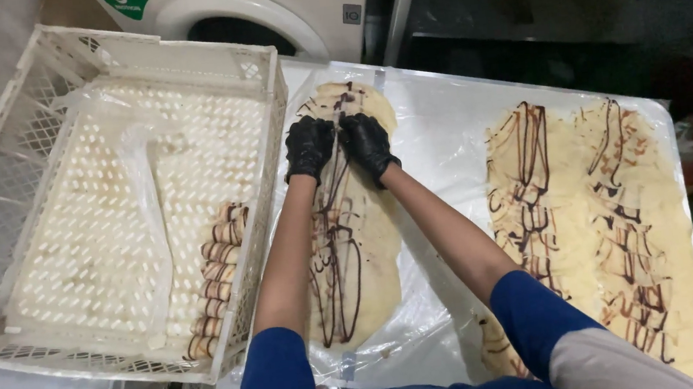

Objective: Rolling thin sheets of dough decorated with chocolate into cylindrical pastries and stacking them in a plastic crate.

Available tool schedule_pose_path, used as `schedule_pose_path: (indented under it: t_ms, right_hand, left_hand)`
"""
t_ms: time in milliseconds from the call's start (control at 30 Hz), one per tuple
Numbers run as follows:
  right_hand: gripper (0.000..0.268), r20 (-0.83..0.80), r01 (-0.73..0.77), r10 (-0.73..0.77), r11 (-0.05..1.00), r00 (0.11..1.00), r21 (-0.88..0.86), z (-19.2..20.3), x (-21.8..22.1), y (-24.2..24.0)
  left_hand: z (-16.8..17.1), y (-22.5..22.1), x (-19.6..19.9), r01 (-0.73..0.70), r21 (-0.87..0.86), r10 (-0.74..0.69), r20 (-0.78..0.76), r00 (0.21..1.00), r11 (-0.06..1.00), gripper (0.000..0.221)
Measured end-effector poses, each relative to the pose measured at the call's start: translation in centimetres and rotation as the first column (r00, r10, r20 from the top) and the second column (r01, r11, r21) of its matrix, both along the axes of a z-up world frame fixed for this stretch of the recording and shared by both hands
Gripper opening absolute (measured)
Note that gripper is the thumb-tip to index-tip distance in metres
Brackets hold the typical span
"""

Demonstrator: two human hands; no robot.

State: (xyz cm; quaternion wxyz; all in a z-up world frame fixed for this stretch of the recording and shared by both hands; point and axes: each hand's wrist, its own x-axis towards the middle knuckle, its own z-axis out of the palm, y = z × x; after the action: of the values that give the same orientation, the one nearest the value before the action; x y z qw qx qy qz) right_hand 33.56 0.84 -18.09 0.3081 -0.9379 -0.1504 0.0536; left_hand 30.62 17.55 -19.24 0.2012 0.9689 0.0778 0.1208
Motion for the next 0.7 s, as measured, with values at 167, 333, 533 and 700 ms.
schedule_pose_path:
  t_ms: [167,333,533,700]
  right_hand:
    - [0.029,0.234,-0.228,0.211,0.972,0.949,0.048,6.7,-5.9,-1.3]
    - [0.033,0.07,-0.297,0.289,0.931,0.955,0.214,11.9,-8.5,-2.6]
    - [0.036,0.232,-0.388,0.362,0.918,0.903,0.082,11.2,-9.1,-2.8]
    - [0.052,0.021,-0.363,0.363,0.929,0.932,0.076,14.8,-14.0,-3.0]
  left_hand:
    - [5.0,-0.5,-4.9,-0.016,-0.084,0.02,0.039,0.999,0.996,0.016]
    - [3.4,-1.7,-8.1,-0.089,-0.224,0.107,0.073,0.992,0.97,0.02]
    - [7.2,-4.4,-12.2,-0.168,-0.608,0.203,-0.012,0.979,0.776,0.033]
    - [6.4,-10.0,-16.6,-0.055,-0.776,0.229,-0.252,0.94,-0.629,0.049]
